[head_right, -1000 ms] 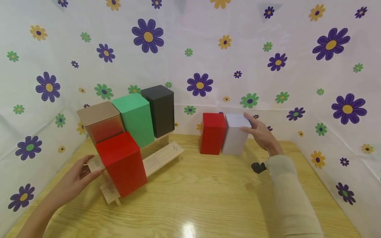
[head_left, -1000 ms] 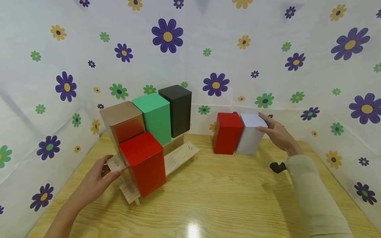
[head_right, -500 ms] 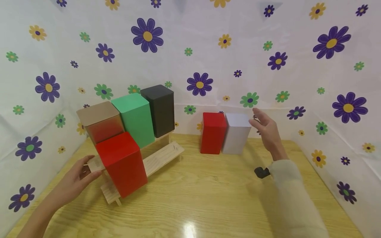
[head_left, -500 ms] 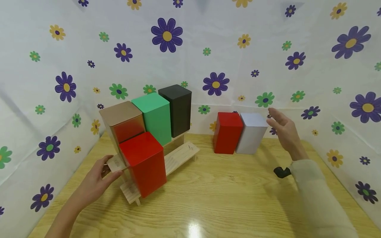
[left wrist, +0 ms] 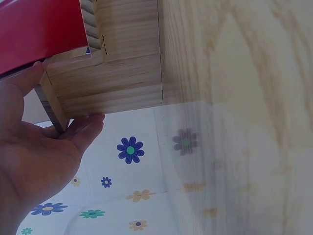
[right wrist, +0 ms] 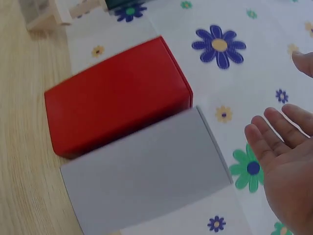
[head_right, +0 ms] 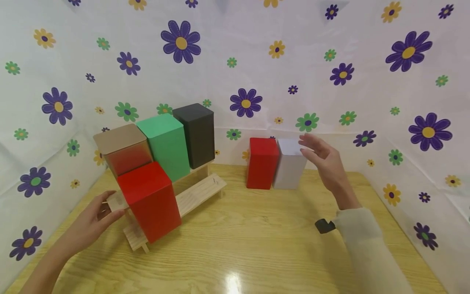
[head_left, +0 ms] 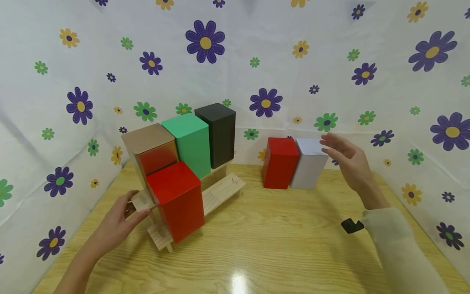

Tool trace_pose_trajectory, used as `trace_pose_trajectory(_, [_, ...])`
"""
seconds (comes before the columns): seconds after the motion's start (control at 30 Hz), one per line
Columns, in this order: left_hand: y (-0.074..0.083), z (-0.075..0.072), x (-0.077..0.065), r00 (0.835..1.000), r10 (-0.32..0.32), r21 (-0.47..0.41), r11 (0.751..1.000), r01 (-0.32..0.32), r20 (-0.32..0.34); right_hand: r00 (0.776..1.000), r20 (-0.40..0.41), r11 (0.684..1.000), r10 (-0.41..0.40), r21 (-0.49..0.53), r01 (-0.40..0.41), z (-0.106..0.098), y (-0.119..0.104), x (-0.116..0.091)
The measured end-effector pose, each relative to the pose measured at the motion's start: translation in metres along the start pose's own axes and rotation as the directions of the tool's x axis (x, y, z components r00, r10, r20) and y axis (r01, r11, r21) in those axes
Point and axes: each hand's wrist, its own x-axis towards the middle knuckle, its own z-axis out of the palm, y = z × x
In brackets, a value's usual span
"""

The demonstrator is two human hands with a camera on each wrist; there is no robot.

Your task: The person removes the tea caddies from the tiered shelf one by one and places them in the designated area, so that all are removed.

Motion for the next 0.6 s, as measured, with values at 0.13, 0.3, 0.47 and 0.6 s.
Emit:
trace_pose_trajectory(0.13, [0.0, 0.0, -0.001, 1.0, -0.005, 0.001, 1.0, 0.005, 0.001, 0.998, 0.07, 0.998, -0.006, -0.062, 0.011, 0.016, -0.007, -0.004])
trace_pose_trajectory(0.3, [0.0, 0.0, -0.001, 1.0, -0.024, 0.014, 1.0, 0.024, 0.006, 0.987, 0.162, 0.991, -0.005, -0.134, 0.027, 0.036, -0.011, -0.01])
trace_pose_trajectory(0.47, [0.0, 0.0, -0.001, 1.0, -0.02, 0.024, 1.0, 0.02, 0.001, 0.959, 0.282, 0.994, -0.023, -0.093, 0.052, 0.056, -0.01, -0.013])
trace_pose_trajectory(0.6, [-0.001, 0.0, -0.001, 1.0, 0.001, 0.009, 1.0, -0.001, -0.008, 0.937, 0.349, 0.998, -0.017, -0.056, 0.039, 0.071, -0.01, -0.016])
